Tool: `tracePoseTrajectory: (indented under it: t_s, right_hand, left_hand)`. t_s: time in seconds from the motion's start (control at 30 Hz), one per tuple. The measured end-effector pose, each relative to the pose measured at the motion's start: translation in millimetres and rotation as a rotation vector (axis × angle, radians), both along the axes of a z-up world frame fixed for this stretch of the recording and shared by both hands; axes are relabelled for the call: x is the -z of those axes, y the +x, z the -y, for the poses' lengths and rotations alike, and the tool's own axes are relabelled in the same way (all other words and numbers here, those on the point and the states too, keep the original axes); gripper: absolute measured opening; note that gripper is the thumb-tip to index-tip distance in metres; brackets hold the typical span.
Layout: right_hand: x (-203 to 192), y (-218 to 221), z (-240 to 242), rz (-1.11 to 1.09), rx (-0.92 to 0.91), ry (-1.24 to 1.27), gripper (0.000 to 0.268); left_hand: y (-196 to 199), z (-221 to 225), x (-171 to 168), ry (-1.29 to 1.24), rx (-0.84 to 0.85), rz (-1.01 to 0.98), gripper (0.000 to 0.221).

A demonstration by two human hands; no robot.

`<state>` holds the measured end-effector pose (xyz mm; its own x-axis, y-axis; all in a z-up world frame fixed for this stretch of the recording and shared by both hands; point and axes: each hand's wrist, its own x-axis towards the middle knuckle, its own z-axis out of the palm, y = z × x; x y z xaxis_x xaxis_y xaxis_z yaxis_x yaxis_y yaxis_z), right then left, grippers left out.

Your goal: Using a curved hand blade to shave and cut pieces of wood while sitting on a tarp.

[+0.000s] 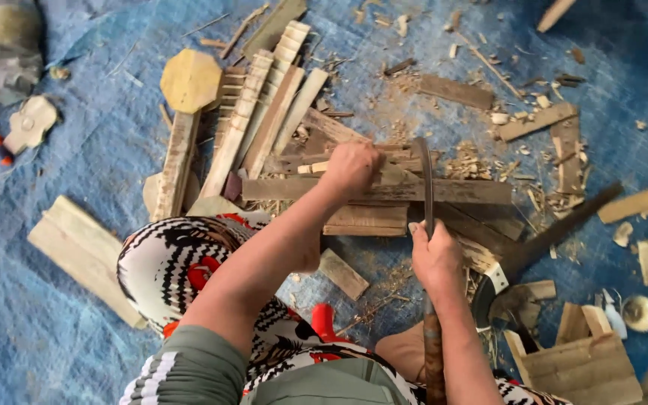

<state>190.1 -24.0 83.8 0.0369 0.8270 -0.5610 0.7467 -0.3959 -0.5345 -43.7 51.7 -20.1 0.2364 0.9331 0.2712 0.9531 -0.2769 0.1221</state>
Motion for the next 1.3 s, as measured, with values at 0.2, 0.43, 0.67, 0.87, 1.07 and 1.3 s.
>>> tracePoseTrajectory:
  t_s: [0.2,0.43,0.67,0.87,1.07,1.3]
  right_hand:
    - [19,-14,-22,-0.027,-0.050,-0.068,0.036]
    - [22,-37,-26,0.037,-0.061,-0.167,0.041]
    - [39,-20,-34,-0.285,0.087,-0.177,0.025]
    - [44,-9,-22,-0.155,0.047,-0.126,0.027]
    - [3,-24,-20,-0.090,0.056,-0.129,0.032]
    - [-30,-36,-13,0.173,0.019,-0.218,0.045]
  left_hand:
    - [-12,6,-14,-0.182,-0.068,0.083,0.017]
    - [-14,6,28,-0.192,-0.099,0.146,0.032]
    - [-4,10,22,-0.071,-0.127,0.101,0.018]
    - [10,25,3,-0.176,-0.134,0.063,0.012]
    - [10,21,-6,-0.218,-0.115,0.039,0.014]
    - [15,31,-18,-0.194,-0.080,0.027,0.014]
